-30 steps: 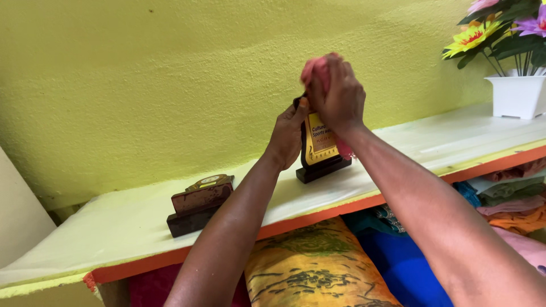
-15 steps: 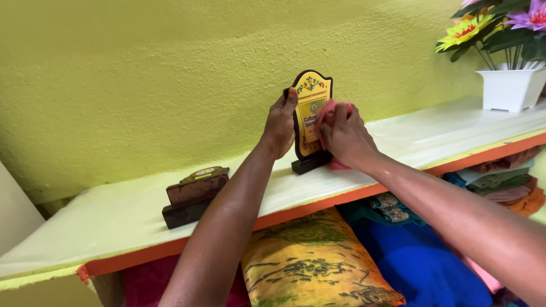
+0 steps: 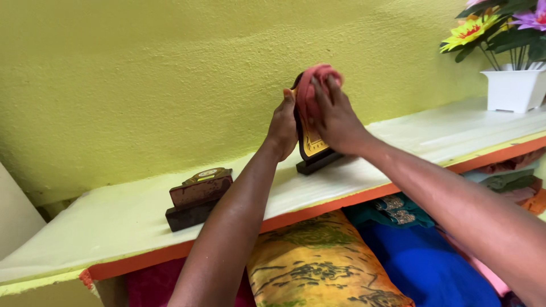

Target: The person wipes several small wooden plaques and a potted plant with a pink cloth, then places them on a shelf. The person also wipes a white vase with artificial flowers and places it on the shelf. Finally, the person picks up a blue bottle and a small tube from a bed.

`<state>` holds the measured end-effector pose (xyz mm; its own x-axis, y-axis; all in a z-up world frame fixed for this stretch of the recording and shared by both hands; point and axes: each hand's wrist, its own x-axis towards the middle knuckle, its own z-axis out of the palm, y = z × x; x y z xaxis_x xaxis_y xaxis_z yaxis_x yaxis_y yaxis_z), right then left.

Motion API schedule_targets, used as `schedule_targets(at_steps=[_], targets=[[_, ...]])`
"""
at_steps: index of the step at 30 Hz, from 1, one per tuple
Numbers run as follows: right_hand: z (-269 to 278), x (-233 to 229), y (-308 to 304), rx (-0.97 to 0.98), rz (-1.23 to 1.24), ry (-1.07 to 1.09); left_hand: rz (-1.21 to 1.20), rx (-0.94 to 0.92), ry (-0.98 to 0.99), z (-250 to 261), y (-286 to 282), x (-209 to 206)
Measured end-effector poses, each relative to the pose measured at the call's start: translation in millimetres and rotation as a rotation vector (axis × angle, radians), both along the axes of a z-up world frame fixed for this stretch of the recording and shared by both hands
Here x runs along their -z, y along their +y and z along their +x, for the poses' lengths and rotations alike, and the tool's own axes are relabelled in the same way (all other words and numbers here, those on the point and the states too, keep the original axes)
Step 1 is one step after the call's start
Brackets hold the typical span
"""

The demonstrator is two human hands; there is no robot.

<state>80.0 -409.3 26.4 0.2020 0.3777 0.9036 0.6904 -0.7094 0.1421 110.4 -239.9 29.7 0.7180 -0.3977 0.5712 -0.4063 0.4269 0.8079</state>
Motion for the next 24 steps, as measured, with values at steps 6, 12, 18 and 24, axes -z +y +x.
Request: schedule_targets(at_steps=[6, 12, 18, 24], targets=[[-43.7, 44.6, -8.8, 0.078, -0.308, 0.206, -0.065, -0.075, 0.012, 15.5, -4.7, 2.4], [-71.3, 23.6, -2.8, 0.022, -0.387, 0.403, 0.045, -0.270, -0.108, 25.2, -13.6, 9.9], [-70.8, -5.2, -38.6, 0.366, -0.456, 0.502, 0.060, -0.292, -0.097, 22.9, -13.6, 8.4], [-69.6, 24.7, 18.8, 0.035, -0.495, 0.237, 0.077, -0.354, -0.125, 17.4, -16.0, 9.1]])
